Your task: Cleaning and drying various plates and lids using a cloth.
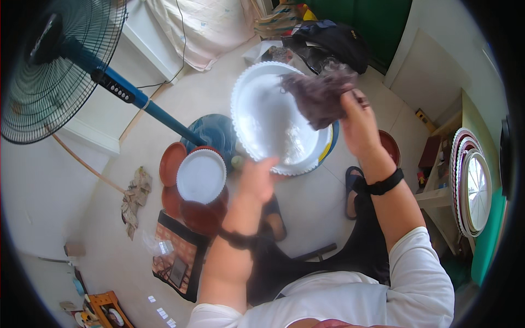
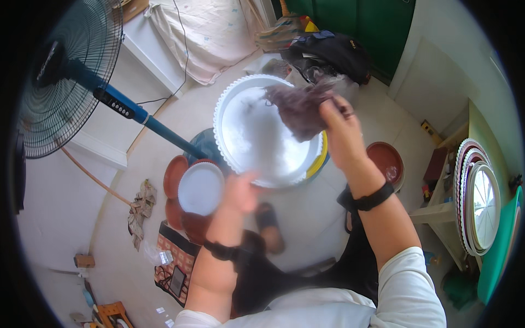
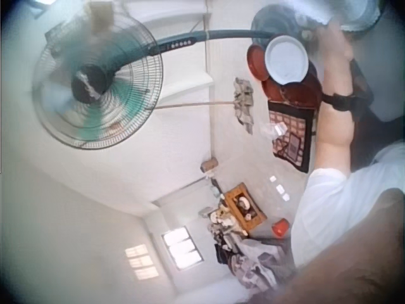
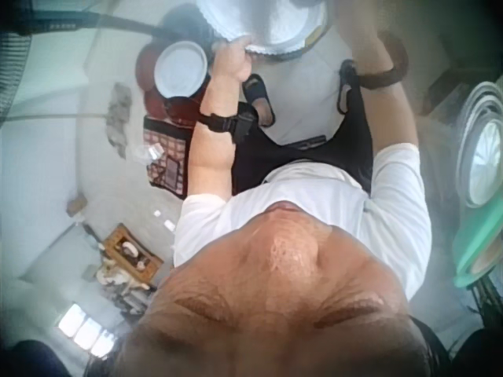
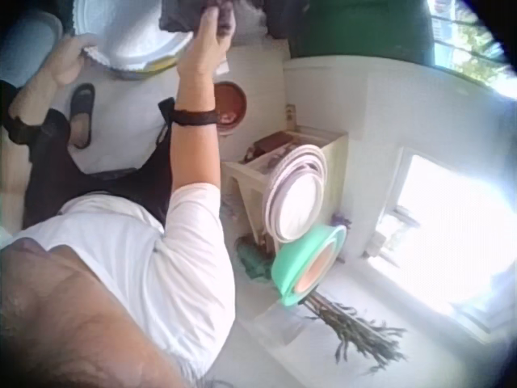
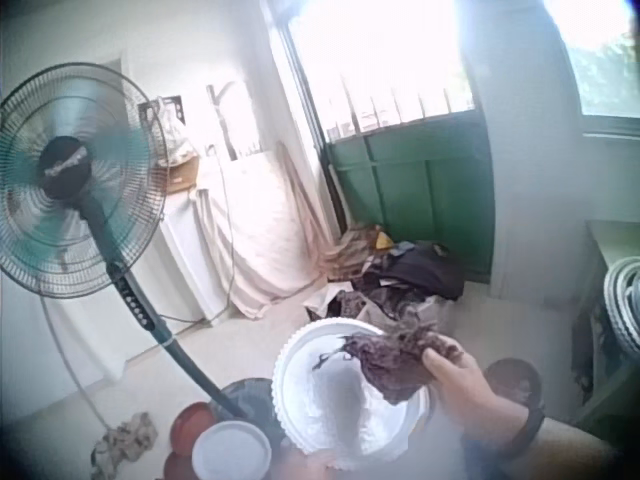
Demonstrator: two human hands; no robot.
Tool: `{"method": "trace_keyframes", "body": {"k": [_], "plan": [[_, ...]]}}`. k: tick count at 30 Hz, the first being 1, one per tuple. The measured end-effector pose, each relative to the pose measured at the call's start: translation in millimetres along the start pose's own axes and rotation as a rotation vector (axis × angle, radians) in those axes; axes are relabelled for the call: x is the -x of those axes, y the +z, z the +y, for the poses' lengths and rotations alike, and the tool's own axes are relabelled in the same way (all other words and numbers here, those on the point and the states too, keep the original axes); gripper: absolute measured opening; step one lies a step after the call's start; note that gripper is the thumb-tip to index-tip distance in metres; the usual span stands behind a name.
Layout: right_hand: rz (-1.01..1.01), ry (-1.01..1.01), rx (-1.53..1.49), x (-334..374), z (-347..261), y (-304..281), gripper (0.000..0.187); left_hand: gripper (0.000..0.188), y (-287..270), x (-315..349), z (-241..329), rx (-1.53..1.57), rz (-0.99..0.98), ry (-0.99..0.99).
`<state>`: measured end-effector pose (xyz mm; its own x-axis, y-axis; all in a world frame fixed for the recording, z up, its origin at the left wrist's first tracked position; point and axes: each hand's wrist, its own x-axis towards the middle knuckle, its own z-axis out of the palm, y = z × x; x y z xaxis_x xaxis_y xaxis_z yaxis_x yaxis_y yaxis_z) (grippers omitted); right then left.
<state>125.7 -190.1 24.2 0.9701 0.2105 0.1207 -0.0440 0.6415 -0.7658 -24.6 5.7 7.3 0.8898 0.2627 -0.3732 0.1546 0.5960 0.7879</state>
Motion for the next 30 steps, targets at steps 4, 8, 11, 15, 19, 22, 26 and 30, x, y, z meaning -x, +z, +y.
{"method": "trace_keyframes", "body": {"k": [4, 8, 11, 15, 19, 22, 26, 30], "plan": [[-0.049, 0.216, 1.019, 3.5, 39.9, -24.9, 0.071, 0.029, 15.0, 8.0, -1.1, -0.222, 0.01, -0.127], [0.115, 0.158, 0.749, -12.4, 30.9, -16.0, 0.073, 0.035, 7.0, 8.8, -13.1, -0.555, -0.177, 0.032], [-0.062, 0.027, 0.777, -15.0, 40.7, -20.1, 0.069, 0.039, 14.5, 9.0, -9.4, -0.652, -0.227, 0.036], [-0.549, -0.293, 0.895, 23.4, 33.1, 22.7, 0.057, 0.037, 9.9, 1.1, -17.3, -0.658, -0.217, -0.039], [-0.758, -0.255, 1.023, 40.2, 32.9, 23.6, 0.049, 0.037, 10.0, -6.8, -22.7, -0.471, -0.235, 0.026], [-0.709, -0.414, 1.35, 40.9, 13.3, 27.4, 0.051, 0.034, -8.9, -6.5, -17.6, -0.789, -0.299, 0.29], [-0.229, -0.597, 1.623, 14.8, 11.1, -0.2, 0.053, 0.029, -2.5, 5.3, -22.3, -0.332, -0.122, 0.072], [0.187, -0.287, 1.809, -12.1, -7.6, -28.5, 0.046, 0.029, -6.5, 11.4, -22.8, -0.982, -0.285, 0.546]]}}
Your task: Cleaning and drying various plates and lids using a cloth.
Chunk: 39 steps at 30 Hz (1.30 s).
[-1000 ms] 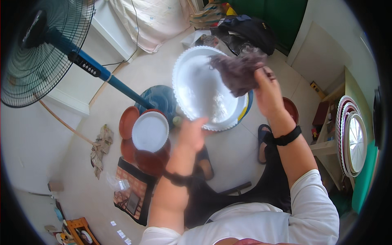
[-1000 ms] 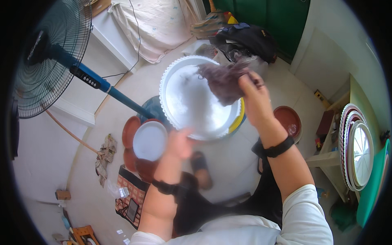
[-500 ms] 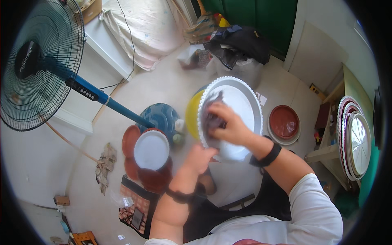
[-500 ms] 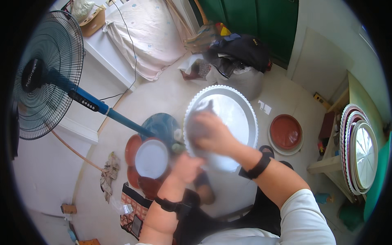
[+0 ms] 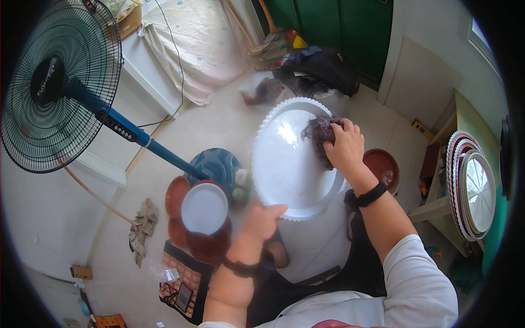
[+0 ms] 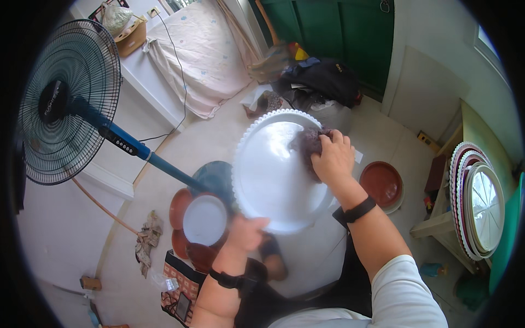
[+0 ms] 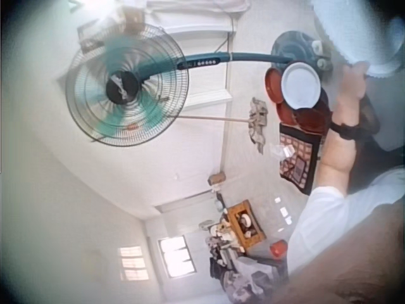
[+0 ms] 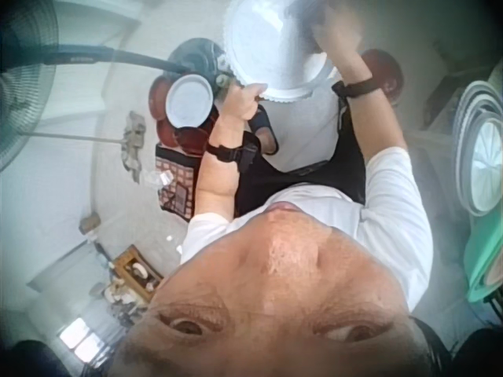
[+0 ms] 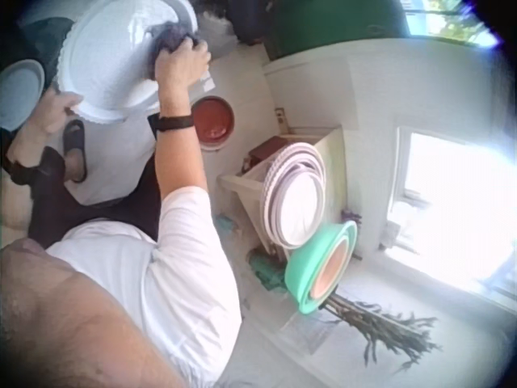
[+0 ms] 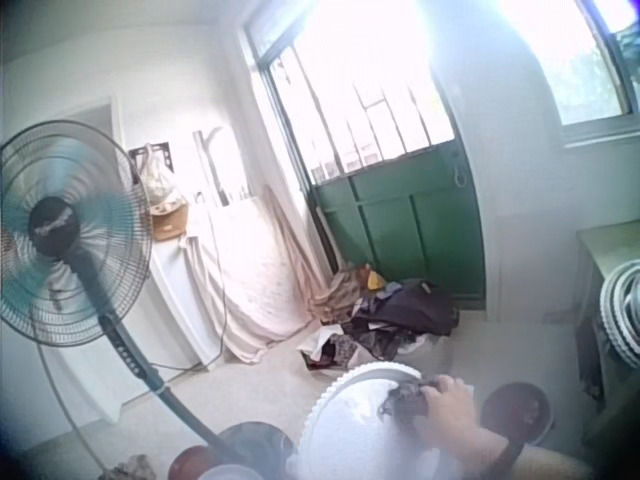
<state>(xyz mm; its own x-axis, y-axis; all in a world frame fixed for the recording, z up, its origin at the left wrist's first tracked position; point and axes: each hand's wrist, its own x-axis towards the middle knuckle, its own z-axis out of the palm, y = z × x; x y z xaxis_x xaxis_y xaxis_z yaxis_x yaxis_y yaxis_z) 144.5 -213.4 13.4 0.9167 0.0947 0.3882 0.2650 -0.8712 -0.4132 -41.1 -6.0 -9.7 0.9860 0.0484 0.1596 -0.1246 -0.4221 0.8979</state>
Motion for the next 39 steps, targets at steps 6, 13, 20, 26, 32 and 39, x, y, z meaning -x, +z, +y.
{"method": "trace_keyframes", "body": {"k": [6, 13, 20, 26, 32, 39], "plan": [[-0.379, -0.319, -0.499, 58.9, -34.5, 6.9, 0.053, 0.038, 9.0, -17.1, 27.3, 0.657, 0.157, -0.608], [-0.207, -0.346, -0.076, 39.8, -24.5, 4.7, 0.045, 0.03, 8.9, -5.7, -0.1, 0.544, 0.161, -0.352], [-0.267, -0.127, -0.435, 37.1, -19.9, 9.4, 0.053, 0.04, 8.8, -10.5, 10.5, 0.566, 0.091, -0.358], [-0.414, -0.634, -0.391, 68.2, -43.6, -0.8, 0.044, 0.037, 8.0, -16.3, 22.6, 0.816, 0.189, -0.549], [-0.357, 0.13, -0.168, 11.8, 3.1, 21.1, 0.035, 0.04, 6.6, -2.1, 9.3, 0.459, 0.032, -0.228], [-0.204, 0.133, -0.772, 5.8, -6.5, 14.3, 0.035, 0.045, 4.8, -12.1, 34.5, 0.319, -0.182, -0.424]]}}
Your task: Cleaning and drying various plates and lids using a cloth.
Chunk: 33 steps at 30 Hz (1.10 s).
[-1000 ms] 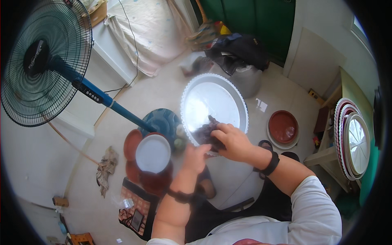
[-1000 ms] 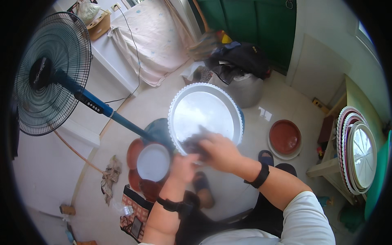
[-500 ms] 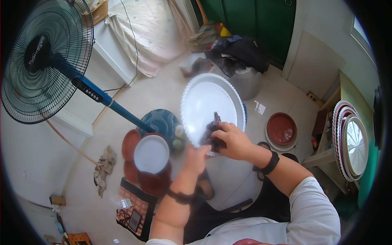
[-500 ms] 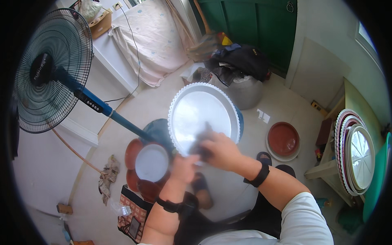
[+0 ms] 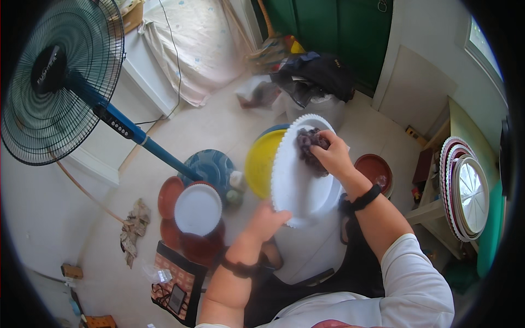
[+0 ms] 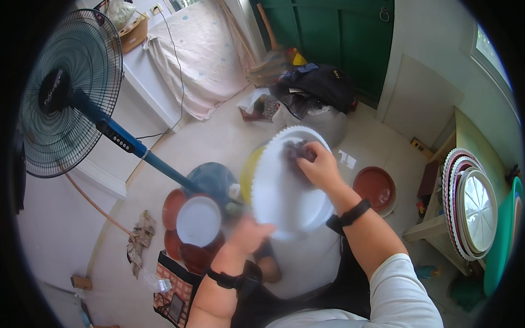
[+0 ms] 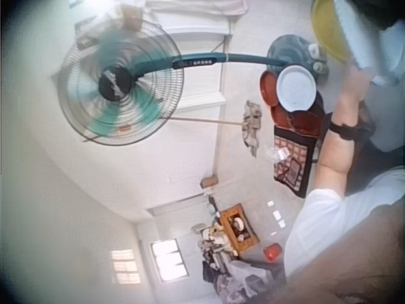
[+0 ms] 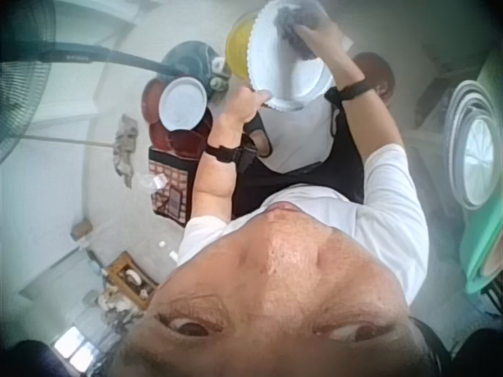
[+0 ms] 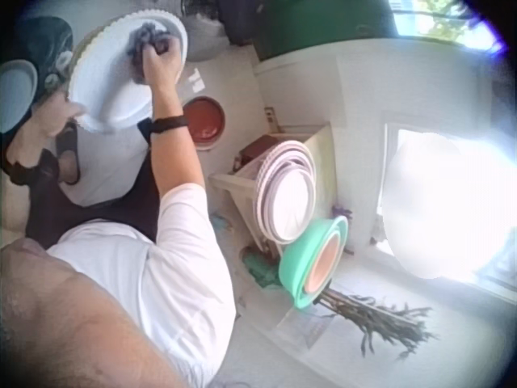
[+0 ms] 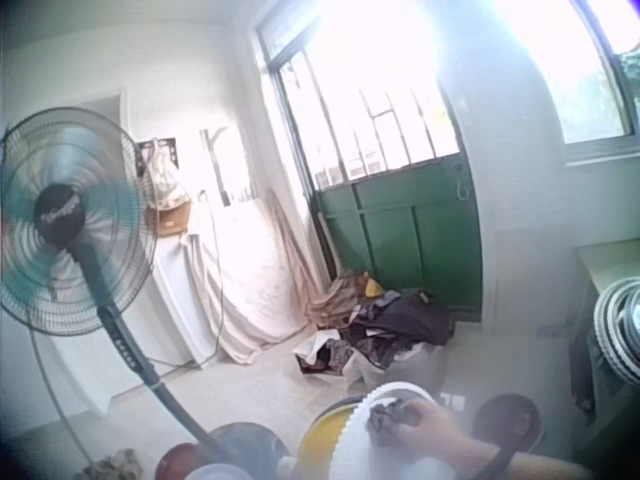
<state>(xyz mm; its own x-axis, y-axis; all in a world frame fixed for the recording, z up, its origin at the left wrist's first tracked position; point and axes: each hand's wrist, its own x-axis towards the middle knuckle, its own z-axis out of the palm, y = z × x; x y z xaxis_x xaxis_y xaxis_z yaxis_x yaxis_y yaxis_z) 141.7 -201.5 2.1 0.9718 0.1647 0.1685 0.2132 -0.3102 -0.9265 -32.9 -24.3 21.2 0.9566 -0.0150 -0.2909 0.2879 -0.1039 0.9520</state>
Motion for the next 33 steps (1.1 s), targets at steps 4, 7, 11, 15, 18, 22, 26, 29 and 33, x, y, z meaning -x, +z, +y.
{"method": "trace_keyframes", "body": {"k": [4, 7, 11, 15, 18, 22, 26, 29, 33], "plan": [[-0.236, -0.32, 0.02, 22.6, -9.3, 13.2, 0.034, 0.049, 7.1, 3.3, 1.3, 0.046, -0.059, -0.144], [-0.568, -0.507, 0.098, 48.8, -39.5, 17.7, 0.038, 0.049, 0.7, -1.0, -11.2, 0.073, 0.005, -0.182], [-0.695, -0.619, 0.137, 66.6, -48.1, 21.1, 0.041, 0.049, -3.9, 1.7, 0.5, 0.2, 0.042, -0.137], [-0.782, -0.661, 0.173, 66.3, -51.6, 17.6, 0.046, 0.035, -2.4, 0.0, -8.2, 0.268, 0.109, -0.053], [-0.807, -0.704, 0.223, 70.8, -47.4, 15.6, 0.035, 0.026, -5.9, -1.1, -16.4, 0.334, 0.195, 0.018], [-0.802, -0.714, 0.267, 79.9, -39.5, 16.1, 0.038, 0.036, -14.4, -0.2, -18.7, 0.242, 0.18, -0.019], [-0.682, -0.732, 0.209, 87.4, -23.8, 26.0, 0.041, 0.043, -22.7, -6.7, -29.1, 0.215, 0.149, -0.126], [-0.592, -0.83, 0.162, 88.0, -23.5, 28.5, 0.043, 0.036, -12.5, -2.9, -14.4, 0.279, 0.104, -0.015], [-0.455, -0.847, 0.2, 81.3, -24.2, 34.3, 0.036, 0.039, -7.3, -0.7, 1.4, 0.34, -0.028, -0.059]]}}
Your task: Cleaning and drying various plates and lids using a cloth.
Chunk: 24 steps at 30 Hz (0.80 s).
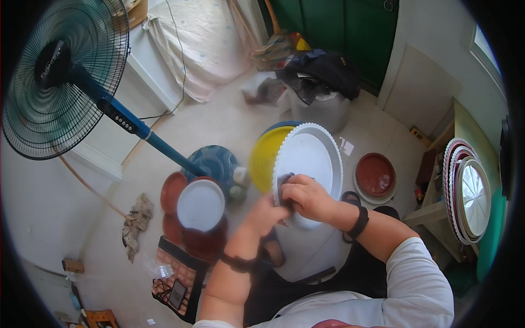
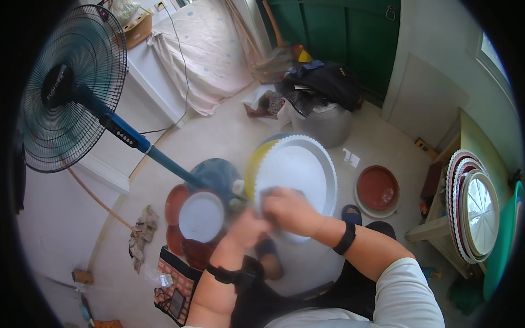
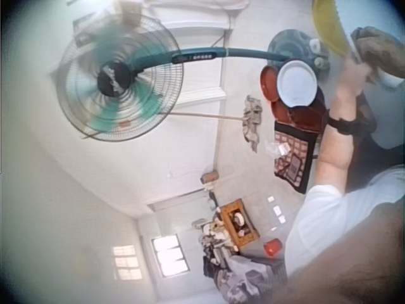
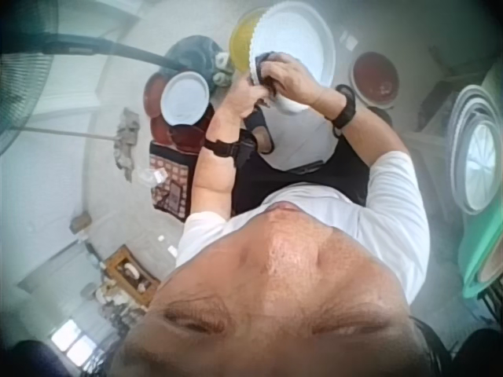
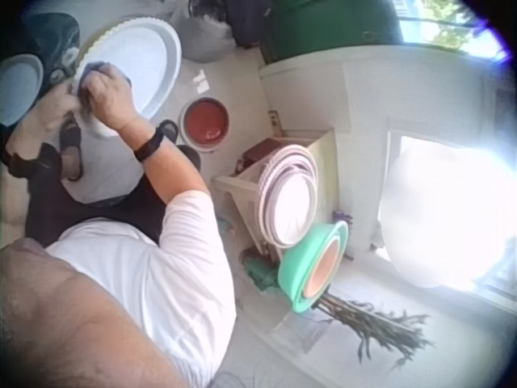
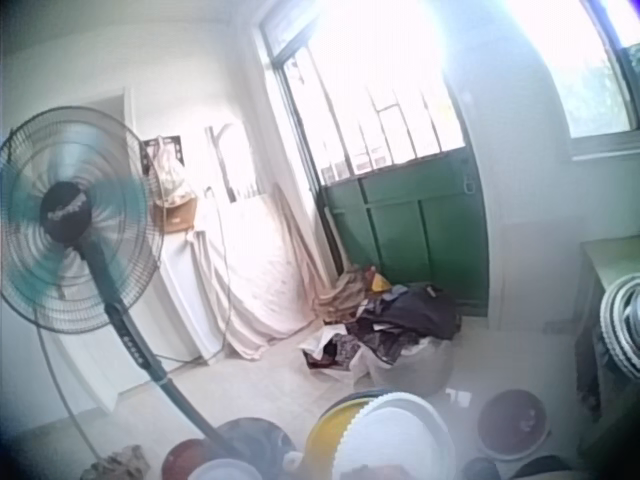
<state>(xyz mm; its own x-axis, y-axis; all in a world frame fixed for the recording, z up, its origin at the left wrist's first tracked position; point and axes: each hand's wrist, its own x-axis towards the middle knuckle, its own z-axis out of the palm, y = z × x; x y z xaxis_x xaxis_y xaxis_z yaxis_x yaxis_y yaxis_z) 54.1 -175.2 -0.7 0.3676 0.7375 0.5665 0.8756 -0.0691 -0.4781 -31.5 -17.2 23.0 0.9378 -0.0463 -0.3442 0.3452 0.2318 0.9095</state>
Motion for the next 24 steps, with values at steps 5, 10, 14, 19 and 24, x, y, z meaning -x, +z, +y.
{"method": "trace_keyframes", "body": {"k": [5, 10, 14, 19, 24], "plan": [[0.232, 0.136, 0.202, -16.3, 12.5, -15.7, 0.038, 0.038, 1.1, 3.9, -5.8, -0.153, -0.011, -0.001], [0.306, 0.536, 0.27, -23.4, 34.6, -32.8, 0.033, 0.043, -1.3, 9.4, -6.8, -0.234, -0.028, 0.028], [0.317, 1.022, 0.086, 9.9, 114.0, -41.0, 0.032, 0.063, -4.9, 4.0, -19.2, -0.25, -0.059, 0.153], [0.08, 1.26, -0.494, 19.6, 111.4, -13.6, 0.037, 0.063, -21.8, 2.5, -31.4, -0.354, 0.084, 0.325], [0.018, 0.805, 0.041, 11.7, 38.3, 19.4, 0.027, 0.036, -12.5, -5.2, -26.2, -0.192, 0.278, 0.299]]}}
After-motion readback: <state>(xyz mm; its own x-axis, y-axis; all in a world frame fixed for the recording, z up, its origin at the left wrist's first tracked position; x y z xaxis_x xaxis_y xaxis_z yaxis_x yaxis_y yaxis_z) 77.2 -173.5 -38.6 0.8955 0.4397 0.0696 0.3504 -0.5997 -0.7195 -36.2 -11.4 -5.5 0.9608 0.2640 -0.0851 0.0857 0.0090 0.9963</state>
